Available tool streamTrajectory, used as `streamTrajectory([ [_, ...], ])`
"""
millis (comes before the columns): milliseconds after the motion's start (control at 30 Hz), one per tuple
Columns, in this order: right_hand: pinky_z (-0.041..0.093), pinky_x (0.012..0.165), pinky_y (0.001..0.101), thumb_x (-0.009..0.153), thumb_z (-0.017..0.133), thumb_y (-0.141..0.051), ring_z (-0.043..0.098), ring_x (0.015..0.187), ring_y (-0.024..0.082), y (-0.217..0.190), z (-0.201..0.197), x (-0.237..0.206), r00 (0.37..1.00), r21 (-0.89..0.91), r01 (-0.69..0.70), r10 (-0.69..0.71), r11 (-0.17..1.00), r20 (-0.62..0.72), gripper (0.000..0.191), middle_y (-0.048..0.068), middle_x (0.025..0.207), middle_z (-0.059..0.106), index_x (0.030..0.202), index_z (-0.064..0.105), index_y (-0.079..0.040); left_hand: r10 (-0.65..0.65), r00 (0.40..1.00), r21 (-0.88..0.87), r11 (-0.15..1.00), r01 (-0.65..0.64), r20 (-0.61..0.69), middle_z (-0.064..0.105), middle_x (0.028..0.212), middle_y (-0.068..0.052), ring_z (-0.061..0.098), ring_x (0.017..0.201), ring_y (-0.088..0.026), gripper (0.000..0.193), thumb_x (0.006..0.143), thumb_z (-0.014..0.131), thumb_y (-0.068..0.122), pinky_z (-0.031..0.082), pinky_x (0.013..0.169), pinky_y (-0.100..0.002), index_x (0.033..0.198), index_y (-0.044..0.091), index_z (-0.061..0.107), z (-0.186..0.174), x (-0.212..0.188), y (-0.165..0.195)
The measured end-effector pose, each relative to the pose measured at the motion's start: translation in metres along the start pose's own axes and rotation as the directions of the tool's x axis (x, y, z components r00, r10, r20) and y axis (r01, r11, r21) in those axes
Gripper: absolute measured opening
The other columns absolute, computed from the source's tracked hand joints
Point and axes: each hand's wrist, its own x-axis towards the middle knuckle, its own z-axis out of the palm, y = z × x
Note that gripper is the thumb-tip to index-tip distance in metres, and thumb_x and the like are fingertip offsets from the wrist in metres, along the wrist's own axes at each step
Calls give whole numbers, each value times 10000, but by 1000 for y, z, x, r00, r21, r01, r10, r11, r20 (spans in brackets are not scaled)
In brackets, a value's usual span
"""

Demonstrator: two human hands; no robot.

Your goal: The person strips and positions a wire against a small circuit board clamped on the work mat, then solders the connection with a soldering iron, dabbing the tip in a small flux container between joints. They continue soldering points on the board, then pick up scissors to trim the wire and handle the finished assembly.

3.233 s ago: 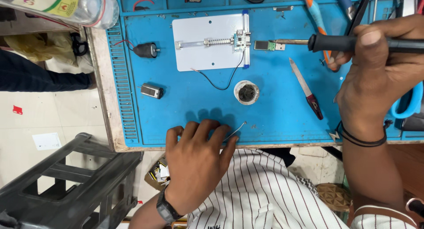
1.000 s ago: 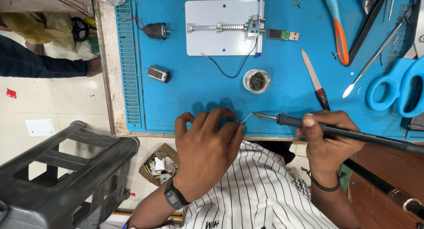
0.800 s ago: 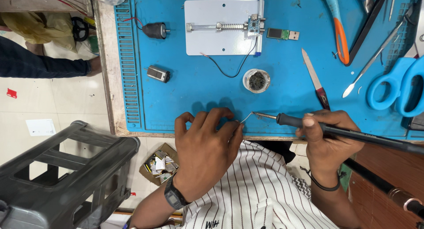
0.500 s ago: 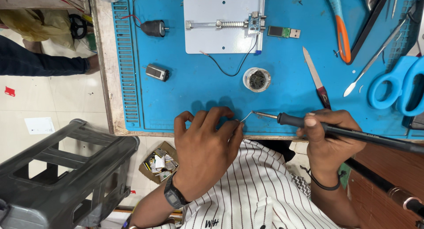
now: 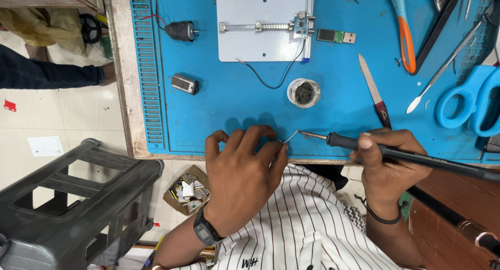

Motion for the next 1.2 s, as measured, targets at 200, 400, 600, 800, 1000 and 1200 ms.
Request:
streamTrajectory([
  [200, 542, 559, 234, 1062, 795, -133, 663, 609, 132, 1, 0, 0, 1000, 12, -6, 6, 1000, -2, 287, 155, 762, 679, 919, 612, 35, 2, 1000, 2, 1000, -2, -7, 688, 1030, 33, 615, 876, -177, 145, 924, 737, 238, 378, 911, -472, 826, 131, 739, 0, 0, 0],
  [400, 548, 561, 237, 1064, 790, -126, 671, 607, 136, 3, -1, -1, 1000, -11, 17, -17, 1000, 1, 274, 162, 774, 688, 936, 614, 40, 2, 1000, -2, 1000, -2, -13, 688, 1036, 35, 615, 882, -176, 139, 927, 738, 235, 376, 909, -470, 832, 134, 739, 1, -1, -1],
  [600, 546, 552, 239, 1064, 788, -122, 668, 597, 139, 4, -2, -2, 1000, 9, 20, -20, 1000, -10, 268, 170, 783, 689, 944, 613, 42, -6, 1000, 1, 1000, 6, -22, 687, 1044, 36, 615, 890, -175, 138, 929, 739, 239, 377, 918, -475, 836, 137, 739, 1, -1, 0],
  [800, 549, 558, 244, 1069, 786, -123, 673, 600, 143, 4, -2, -2, 1000, -9, 29, -29, 1000, -11, 273, 176, 794, 693, 948, 607, 43, -5, 1000, 1, 1000, 5, -27, 691, 1041, 39, 615, 885, -177, 137, 930, 742, 237, 377, 917, -475, 836, 136, 742, 1, -1, 0],
  [1000, 546, 563, 246, 1073, 789, -115, 670, 601, 145, 6, -2, -2, 999, 13, 40, -39, 999, -21, 278, 185, 810, 695, 945, 602, 46, -5, 999, 3, 1000, 5, -43, 697, 1043, 37, 613, 875, -177, 133, 931, 744, 237, 377, 913, -476, 843, 137, 747, 1, -2, 0],
  [1200, 541, 559, 248, 1079, 783, -111, 660, 596, 144, 6, -3, -1, 999, 30, 42, -42, 999, -16, 280, 188, 805, 692, 946, 594, 46, 1, 999, 9, 1000, -1, -47, 697, 1047, 32, 616, 875, -177, 129, 932, 743, 234, 377, 907, -476, 847, 137, 744, 0, -2, 0],
])
